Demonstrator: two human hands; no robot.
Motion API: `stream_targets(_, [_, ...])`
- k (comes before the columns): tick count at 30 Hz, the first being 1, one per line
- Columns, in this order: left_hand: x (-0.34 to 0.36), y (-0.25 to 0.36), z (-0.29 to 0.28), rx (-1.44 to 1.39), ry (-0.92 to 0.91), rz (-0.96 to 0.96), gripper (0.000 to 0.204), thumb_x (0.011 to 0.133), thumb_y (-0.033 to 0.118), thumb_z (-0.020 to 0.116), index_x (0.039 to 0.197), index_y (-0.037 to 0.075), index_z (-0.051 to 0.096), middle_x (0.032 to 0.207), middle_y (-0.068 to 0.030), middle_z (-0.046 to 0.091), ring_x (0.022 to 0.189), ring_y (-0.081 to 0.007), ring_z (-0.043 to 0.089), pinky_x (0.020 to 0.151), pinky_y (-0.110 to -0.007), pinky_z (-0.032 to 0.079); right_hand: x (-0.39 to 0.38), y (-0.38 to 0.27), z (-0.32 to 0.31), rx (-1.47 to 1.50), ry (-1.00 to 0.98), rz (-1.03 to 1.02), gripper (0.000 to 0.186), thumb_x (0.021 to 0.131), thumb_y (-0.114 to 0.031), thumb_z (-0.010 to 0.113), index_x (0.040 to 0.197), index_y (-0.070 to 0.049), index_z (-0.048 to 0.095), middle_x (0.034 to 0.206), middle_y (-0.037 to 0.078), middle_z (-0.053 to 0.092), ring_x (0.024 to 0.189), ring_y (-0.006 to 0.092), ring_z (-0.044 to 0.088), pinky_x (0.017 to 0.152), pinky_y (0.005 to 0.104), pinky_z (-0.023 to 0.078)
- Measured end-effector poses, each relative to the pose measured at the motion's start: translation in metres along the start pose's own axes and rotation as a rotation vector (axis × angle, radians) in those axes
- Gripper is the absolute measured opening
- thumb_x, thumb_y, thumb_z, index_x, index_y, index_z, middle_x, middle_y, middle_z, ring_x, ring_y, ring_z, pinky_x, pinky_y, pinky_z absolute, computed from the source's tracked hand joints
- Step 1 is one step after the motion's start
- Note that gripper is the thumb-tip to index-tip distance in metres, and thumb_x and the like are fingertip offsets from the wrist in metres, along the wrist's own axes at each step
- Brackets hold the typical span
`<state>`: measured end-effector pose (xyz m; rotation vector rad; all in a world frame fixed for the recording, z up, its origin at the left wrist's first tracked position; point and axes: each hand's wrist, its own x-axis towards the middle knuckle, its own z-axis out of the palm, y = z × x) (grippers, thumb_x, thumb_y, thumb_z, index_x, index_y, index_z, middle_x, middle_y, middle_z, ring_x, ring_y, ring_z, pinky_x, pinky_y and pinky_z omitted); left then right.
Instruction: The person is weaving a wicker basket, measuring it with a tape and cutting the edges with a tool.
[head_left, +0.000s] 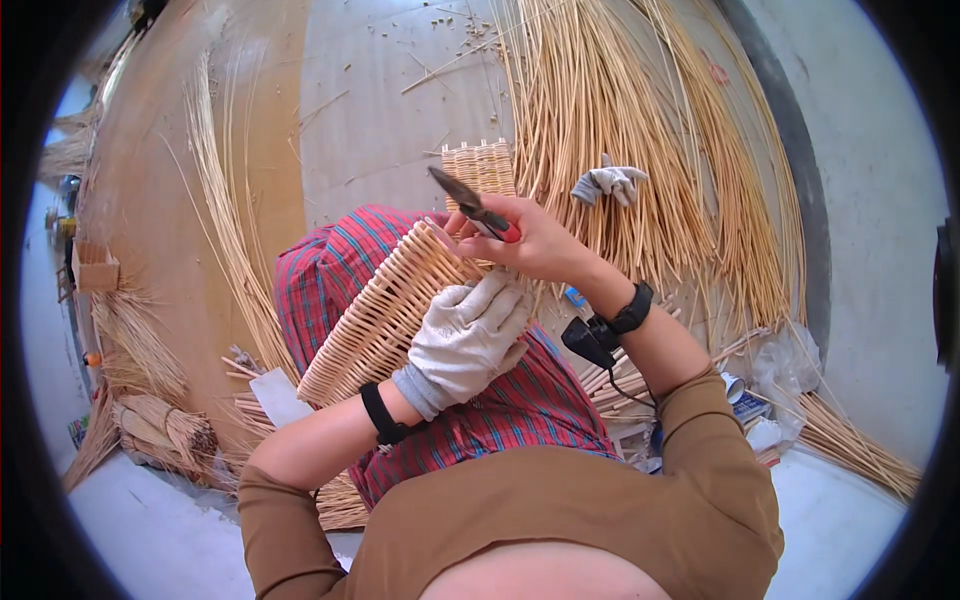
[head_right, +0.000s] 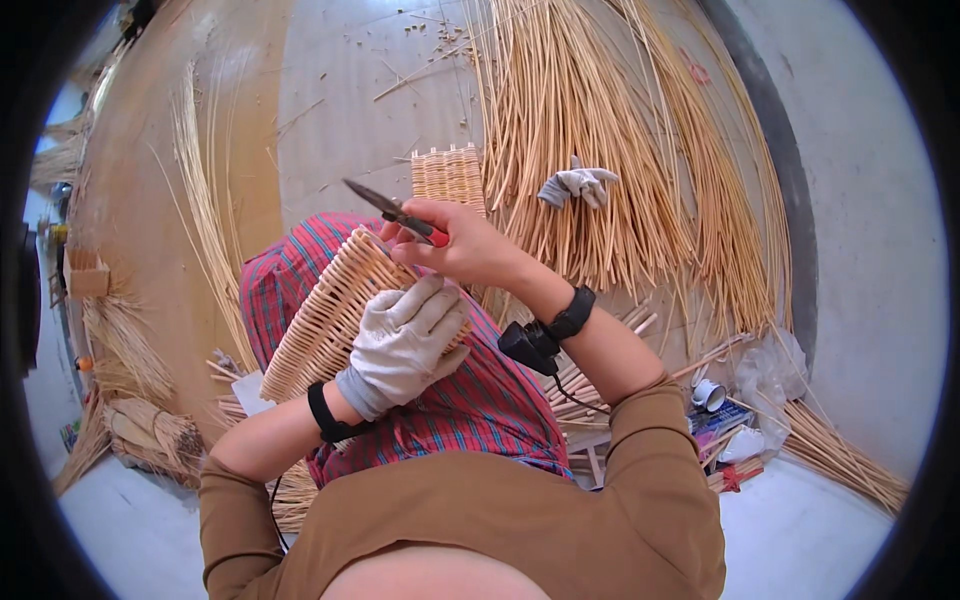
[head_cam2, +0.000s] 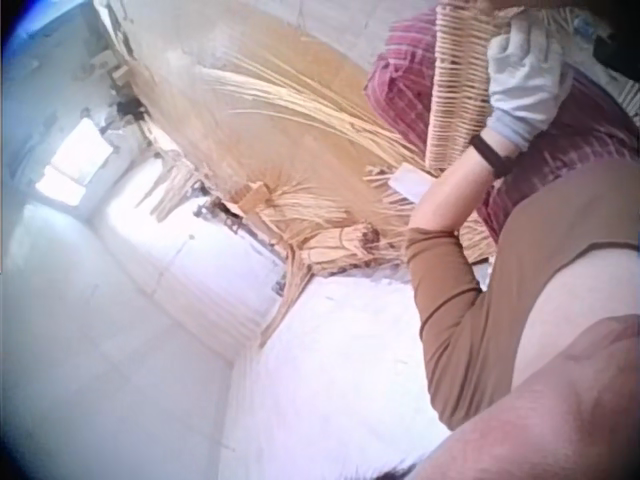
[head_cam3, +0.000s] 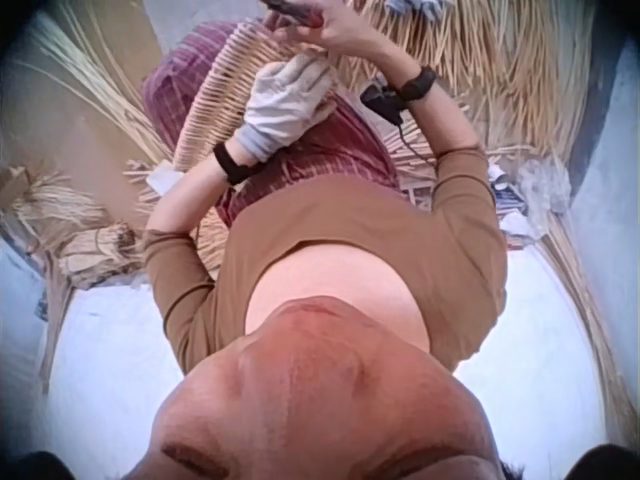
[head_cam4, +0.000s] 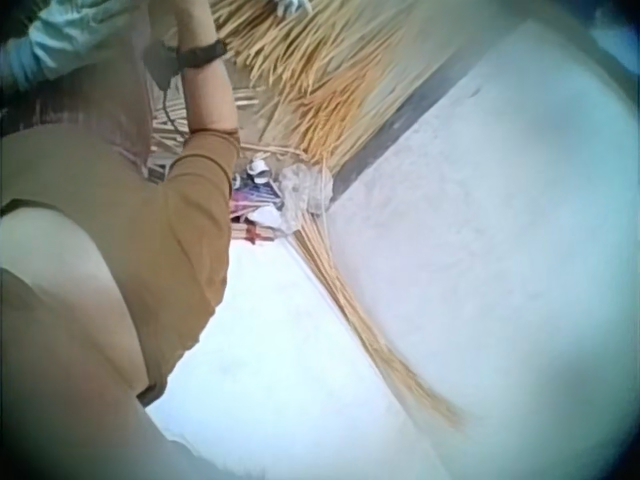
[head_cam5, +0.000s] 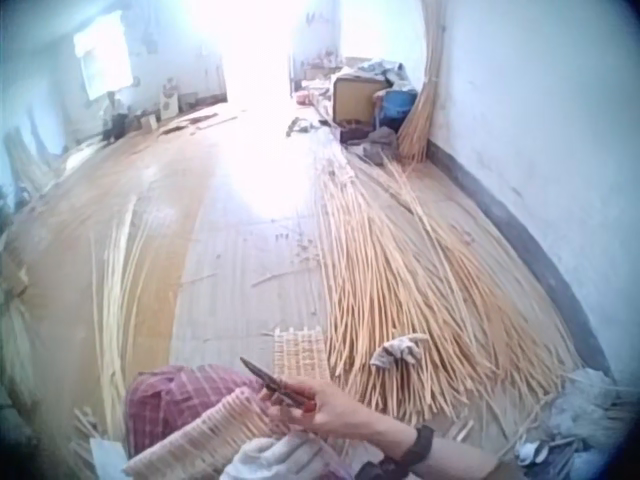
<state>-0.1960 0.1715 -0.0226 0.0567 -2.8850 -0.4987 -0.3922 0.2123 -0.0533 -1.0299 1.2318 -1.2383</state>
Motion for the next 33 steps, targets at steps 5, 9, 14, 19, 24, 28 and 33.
stream_targets(5, [0.001, -0.002, 0.001, 0.029, -0.025, 0.005, 0.043, 0.076, 0.031, 0.081, 0.113, 0.012, 0.071, 0.125, -0.0061, 0.066, 0.127, -0.0269, 0.06, 0.096, -0.045, 0.05, 0.008, 0.009, 0.002, 0.131, -0.042, 0.023, 0.031, 0.098, -0.01, 0.073, 0.127, 0.0, 0.067, 0.098, 0.001, 0.071, 0.093, 0.0079, 0.064, 0.086, 0.0269, 0.054])
stream_targets(9, [0.001, -0.004, 0.002, 0.009, -0.031, 0.014, 0.041, 0.078, 0.031, 0.08, 0.112, 0.012, 0.07, 0.123, -0.0062, 0.066, 0.127, -0.0268, 0.06, 0.095, -0.044, 0.05, 0.005, 0.017, 0.0, 0.143, -0.04, 0.05, 0.035, 0.098, -0.007, 0.073, 0.131, 0.0, 0.065, 0.099, 0.001, 0.071, 0.095, 0.0079, 0.064, 0.088, 0.0258, 0.054])
stream_targets(14, [-0.001, -0.005, 0.007, -0.013, 0.02, 0.026, 0.035, 0.08, 0.028, 0.078, 0.11, 0.012, 0.069, 0.123, -0.0066, 0.066, 0.125, -0.0269, 0.062, 0.093, -0.043, 0.051, 0.001, 0.023, 0.0, 0.11, -0.054, 0.016, 0.031, 0.102, -0.012, 0.071, 0.13, -0.001, 0.065, 0.098, 0.0, 0.069, 0.091, 0.0071, 0.063, 0.084, 0.0267, 0.054])
stream_targets(19, [-0.003, -0.006, 0.011, -0.012, 0.044, 0.028, 0.032, 0.082, 0.027, 0.076, 0.11, 0.012, 0.069, 0.123, -0.0075, 0.066, 0.125, -0.0269, 0.062, 0.092, -0.043, 0.052, -0.009, 0.035, -0.001, 0.024, -0.043, 0.009, 0.023, 0.102, -0.013, 0.072, 0.123, -0.004, 0.069, 0.1, -0.003, 0.068, 0.093, 0.005, 0.061, 0.084, 0.0247, 0.051])
stream_targets(24, [-0.006, -0.006, 0.013, -0.014, 0.068, 0.03, 0.03, 0.084, 0.026, 0.075, 0.111, 0.012, 0.069, 0.122, -0.0078, 0.066, 0.125, -0.0264, 0.062, 0.09, -0.042, 0.052, -0.013, 0.036, -0.008, -0.055, -0.064, -0.022, 0.021, 0.102, -0.015, 0.072, 0.12, -0.004, 0.07, 0.099, -0.003, 0.068, 0.094, 0.0048, 0.061, 0.086, 0.0246, 0.051])
stream_targets(28, [-0.008, -0.007, 0.016, -0.034, 0.075, 0.058, 0.032, 0.086, 0.026, 0.073, 0.114, 0.012, 0.069, 0.123, -0.0081, 0.066, 0.125, -0.0257, 0.061, 0.09, -0.04, 0.053, -0.015, 0.037, -0.013, -0.093, -0.107, -0.015, 0.018, 0.102, -0.014, 0.073, 0.118, -0.005, 0.07, 0.099, -0.003, 0.068, 0.093, 0.0052, 0.06, 0.085, 0.0249, 0.05])
stream_targets(33, [-0.012, -0.007, 0.018, -0.027, 0.057, 0.066, 0.039, 0.086, 0.028, 0.073, 0.121, 0.01, 0.068, 0.126, -0.0092, 0.065, 0.128, -0.0255, 0.059, 0.092, -0.04, 0.053, -0.013, 0.036, -0.014, -0.142, -0.146, -0.053, 0.015, 0.104, -0.014, 0.07, 0.118, -0.008, 0.071, 0.101, 0.001, 0.067, 0.094, 0.0076, 0.061, 0.086, 0.0258, 0.05])
